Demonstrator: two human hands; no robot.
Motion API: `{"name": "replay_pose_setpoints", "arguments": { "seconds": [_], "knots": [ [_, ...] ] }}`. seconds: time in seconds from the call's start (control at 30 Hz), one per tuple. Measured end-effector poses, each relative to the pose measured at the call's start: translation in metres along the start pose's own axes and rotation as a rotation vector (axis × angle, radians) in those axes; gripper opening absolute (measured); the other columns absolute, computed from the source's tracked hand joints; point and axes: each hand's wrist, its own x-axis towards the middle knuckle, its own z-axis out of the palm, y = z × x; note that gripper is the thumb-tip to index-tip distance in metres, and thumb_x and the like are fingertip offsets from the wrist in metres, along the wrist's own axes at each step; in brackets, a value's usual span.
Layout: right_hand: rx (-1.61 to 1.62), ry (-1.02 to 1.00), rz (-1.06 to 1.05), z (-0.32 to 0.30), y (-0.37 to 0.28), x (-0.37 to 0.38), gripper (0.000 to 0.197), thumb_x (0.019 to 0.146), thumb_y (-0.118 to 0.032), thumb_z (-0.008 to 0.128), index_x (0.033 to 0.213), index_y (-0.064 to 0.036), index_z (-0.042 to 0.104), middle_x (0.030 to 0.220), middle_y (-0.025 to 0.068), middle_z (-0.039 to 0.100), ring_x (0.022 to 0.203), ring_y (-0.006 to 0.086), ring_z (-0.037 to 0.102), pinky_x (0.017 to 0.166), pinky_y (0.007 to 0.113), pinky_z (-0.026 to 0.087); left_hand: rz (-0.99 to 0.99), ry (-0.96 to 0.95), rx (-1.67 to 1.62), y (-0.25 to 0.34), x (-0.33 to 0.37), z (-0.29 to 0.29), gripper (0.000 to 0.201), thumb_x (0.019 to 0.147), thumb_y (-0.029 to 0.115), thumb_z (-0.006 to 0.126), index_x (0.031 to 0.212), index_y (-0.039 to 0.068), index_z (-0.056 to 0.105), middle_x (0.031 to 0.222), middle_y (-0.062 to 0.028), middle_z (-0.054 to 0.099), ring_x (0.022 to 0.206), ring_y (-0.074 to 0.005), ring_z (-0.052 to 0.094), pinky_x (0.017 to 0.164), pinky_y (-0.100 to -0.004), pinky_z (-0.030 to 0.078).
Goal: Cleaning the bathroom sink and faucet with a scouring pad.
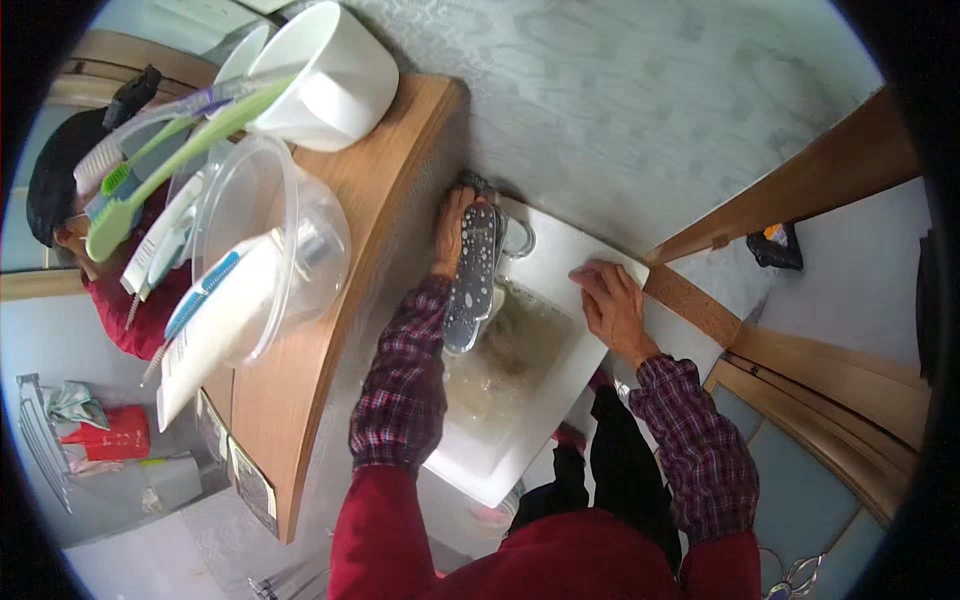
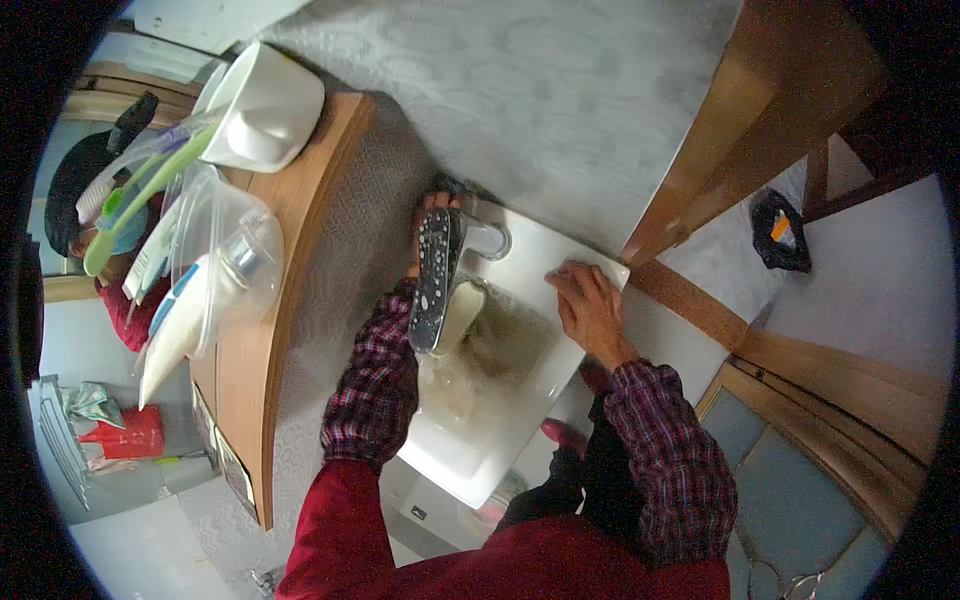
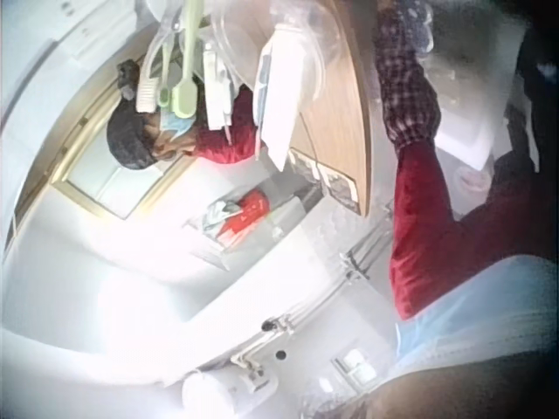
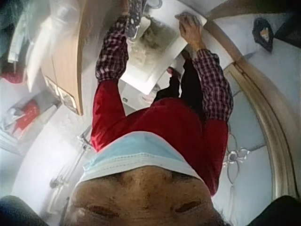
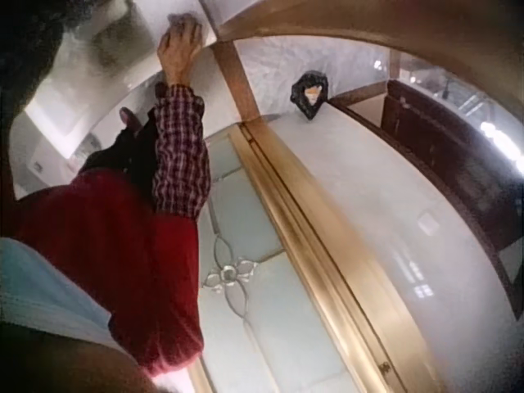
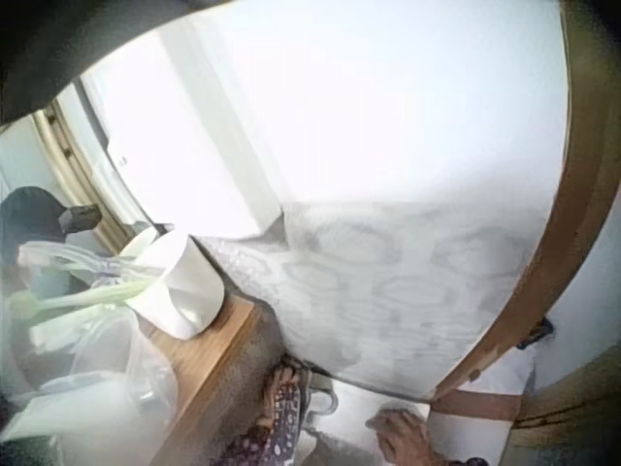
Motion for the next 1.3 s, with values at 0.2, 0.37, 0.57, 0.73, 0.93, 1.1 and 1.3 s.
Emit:
{"name": "replay_pose_setpoints", "arguments": {
  "seconds": [0.2,0.37,0.57,0.73,0.93,1.1,1.3],
  "knots": [
    [-0.067,-0.023,-0.075,-0.001,0.0,0.008,0.027,0.076,-0.003,0.052,0.102,-0.0094,0.058,0.103,0.0108,0.051,0.093,0.029,0.047,0.08,0.04,0.039,0.092,0.589,0.346,0.001,-0.039,0.018,0.036,0.078,0.01,0.044,0.113,0.003,0.048,0.106,-0.014,0.051,0.099,-0.0266,0.051,0.087,-0.0345,0.042],
    [-0.081,-0.032,-0.102,-0.007,-0.002,0.001,0.028,0.076,-0.003,0.052,0.102,-0.0095,0.057,0.104,0.0113,0.051,0.095,0.0305,0.048,0.08,0.041,0.041,-0.241,-0.112,0.016,0.015,-0.141,-0.023,0.05,0.072,0.004,0.051,0.121,0.009,0.043,0.115,-0.0152,0.051,0.094,-0.0306,0.057,0.078,-0.0401,0.047],
    [-0.071,-0.046,-0.066,-0.001,-0.014,0.007,0.028,0.075,-0.004,0.053,0.101,-0.0097,0.059,0.104,0.0119,0.051,0.095,0.0295,0.048,0.082,0.041,0.041,-0.164,0.134,-0.132,-0.008,-0.096,0.019,0.047,0.073,0.015,0.055,0.118,0.006,0.047,0.105,-0.0161,0.05,0.102,-0.0338,0.047,0.089,-0.0431,0.038],
    [-0.114,-0.068,-0.044,-0.004,0.006,-0.001,0.028,0.075,-0.005,0.053,0.101,-0.0116,0.06,0.102,0.0116,0.052,0.096,0.0293,0.049,0.083,0.041,0.04,-0.152,0.133,-0.464,0.034,-0.026,-0.021,0.04,0.076,0.018,0.054,0.112,0.003,0.047,0.108,-0.0189,0.05,0.103,-0.0356,0.048,0.089,-0.0432,0.037],
    [-0.061,-0.005,-0.064,-0.007,-0.002,0.008,0.029,0.073,-0.004,0.054,0.1,-0.012,0.058,0.101,0.0091,0.052,0.094,0.0283,0.049,0.082,0.041,0.039,-0.22,0.139,-0.557,0.005,-0.104,0.006,0.036,0.078,0.01,0.049,0.113,0.004,0.049,0.114,-0.019,0.05,0.105,-0.0356,0.049,0.089,-0.041,0.039],
    [-0.091,-0.012,-0.046,-0.005,-0.002,0.01,0.03,0.072,-0.004,0.055,0.1,-0.0119,0.058,0.1,0.0091,0.052,0.093,0.0274,0.049,0.079,0.041,0.041,-0.144,0.162,-0.971,0.005,-0.062,-0.01,0.04,0.077,0.007,0.05,0.117,0.006,0.049,0.113,-0.0168,0.051,0.106,-0.0353,0.048,0.091,-0.0408,0.038],
    [-0.075,-0.05,-0.02,-0.003,-0.003,0.004,0.03,0.073,-0.005,0.055,0.101,-0.0125,0.059,0.101,0.0079,0.052,0.094,0.0263,0.049,0.08,0.039,0.041,-0.09,0.066,-0.866,0.009,-0.025,-0.014,0.042,0.076,0.007,0.05,0.118,0.006,0.048,0.112,-0.0159,0.052,0.106,-0.0352,0.047,0.092,-0.0408,0.037]
  ]
}}
